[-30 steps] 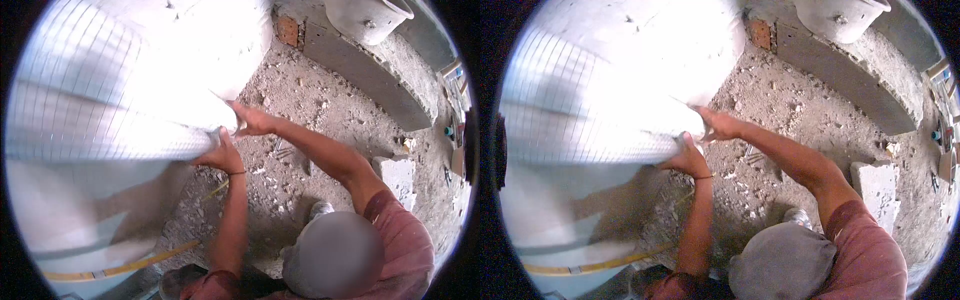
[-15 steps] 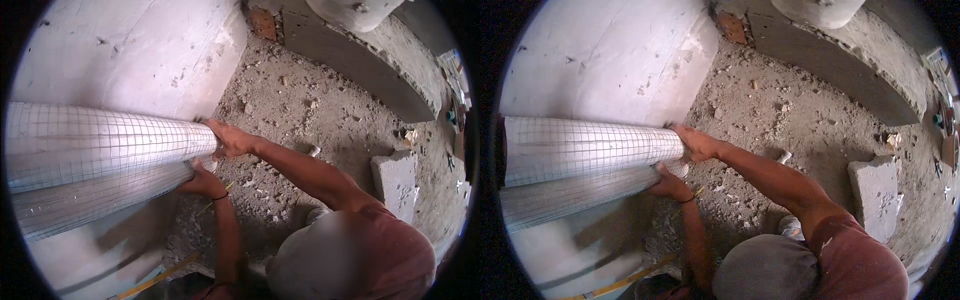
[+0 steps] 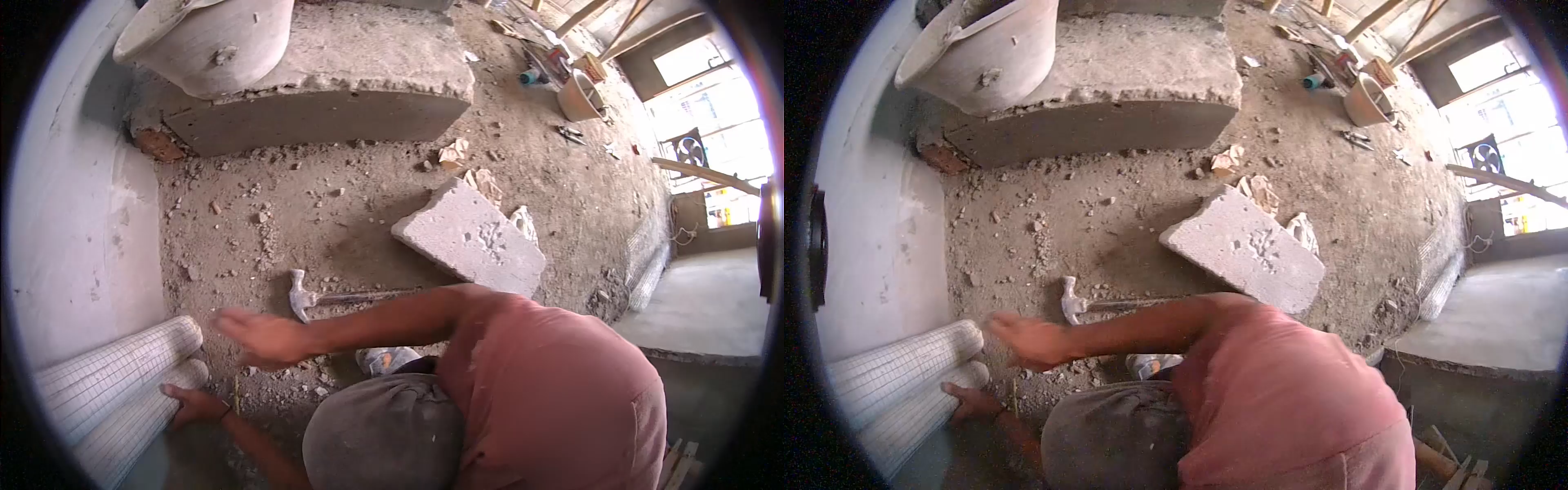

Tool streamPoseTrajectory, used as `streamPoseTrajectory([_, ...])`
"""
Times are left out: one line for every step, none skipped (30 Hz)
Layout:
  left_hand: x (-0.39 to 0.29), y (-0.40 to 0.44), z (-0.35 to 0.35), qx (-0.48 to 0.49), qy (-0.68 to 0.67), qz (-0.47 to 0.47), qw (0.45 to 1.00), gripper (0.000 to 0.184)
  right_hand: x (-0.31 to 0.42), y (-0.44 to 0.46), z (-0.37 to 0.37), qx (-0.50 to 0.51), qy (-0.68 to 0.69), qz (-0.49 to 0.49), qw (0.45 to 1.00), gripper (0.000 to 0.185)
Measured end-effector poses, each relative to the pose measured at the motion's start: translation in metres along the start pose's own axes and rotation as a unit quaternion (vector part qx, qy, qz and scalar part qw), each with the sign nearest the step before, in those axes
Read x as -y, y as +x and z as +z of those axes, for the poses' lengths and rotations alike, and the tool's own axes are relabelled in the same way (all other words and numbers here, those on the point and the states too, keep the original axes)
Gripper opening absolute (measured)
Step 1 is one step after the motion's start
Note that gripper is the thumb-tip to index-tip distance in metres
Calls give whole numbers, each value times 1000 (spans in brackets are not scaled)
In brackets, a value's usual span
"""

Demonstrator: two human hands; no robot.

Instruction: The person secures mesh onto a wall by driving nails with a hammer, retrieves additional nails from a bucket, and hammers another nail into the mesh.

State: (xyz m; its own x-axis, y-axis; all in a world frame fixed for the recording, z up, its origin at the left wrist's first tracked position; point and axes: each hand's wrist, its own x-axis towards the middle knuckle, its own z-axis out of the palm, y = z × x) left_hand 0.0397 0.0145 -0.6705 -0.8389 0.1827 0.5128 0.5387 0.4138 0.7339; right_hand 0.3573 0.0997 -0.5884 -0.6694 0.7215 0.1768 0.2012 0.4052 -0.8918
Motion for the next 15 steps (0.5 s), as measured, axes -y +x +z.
streamPoseTrajectory([-11,0,-6,4,-4,-3,1000,109,5,-38,-27,4,-25,49,999,82])
streamPoseTrajectory([-22,0,-9,6,0,31,1000,111,2,-79,-50,-14,-58,133,989,75])
streamPoseTrajectory([-33,-3,-11,8,1,65,998,112,-6,-124,-81,-94,-149,112,978,71])
streamPoseTrajectory([-42,-5,-14,15,-48,70,996,114,-2,-157,-125,-122,-237,123,956,70])
streamPoseTrajectory([-37,-7,-8,21,-56,68,996,114,-8,-201,-146,-153,-317,206,913,68])
streamPoseTrajectory([-28,-7,-4,2,-76,94,993,112,-15,-241,-156,-254,-328,302,858,67])
streamPoseTrajectory([-14,-3,2,-20,-96,121,988,111,3,-261,-183,-280,-352,372,812,65])
streamPoseTrajectory([12,0,8,-26,-26,78,996,111,-1,-287,-197,-323,-359,402,778,64])
streamPoseTrajectory([2,-3,9,-24,-32,77,996,111,-13,-311,-204,-365,-365,429,741,63])
streamPoseTrajectory([-24,-10,4,-15,-79,74,994,113,-23,-326,-206,-370,-366,427,739,63])
streamPoseTrajectory([-51,-16,0,-13,-105,75,992,116,-32,-338,-204,-336,-414,427,730,61])
streamPoseTrajectory([-78,-23,-4,-10,-130,76,989,119,-38,-346,-201,-298,-458,428,719,60])
streamPoseTrajectory([-58,-19,1,-7,-130,78,988,119,-40,-347,-204,-299,-456,432,718,60])
streamPoseTrajectory([-15,-11,6,-7,-76,86,993,119,-40,-347,-207,-295,-450,425,728,60])
streamPoseTrajectory([-5,-7,3,-2,-46,97,994,120,-37,-349,-204,-291,-439,422,738,60])
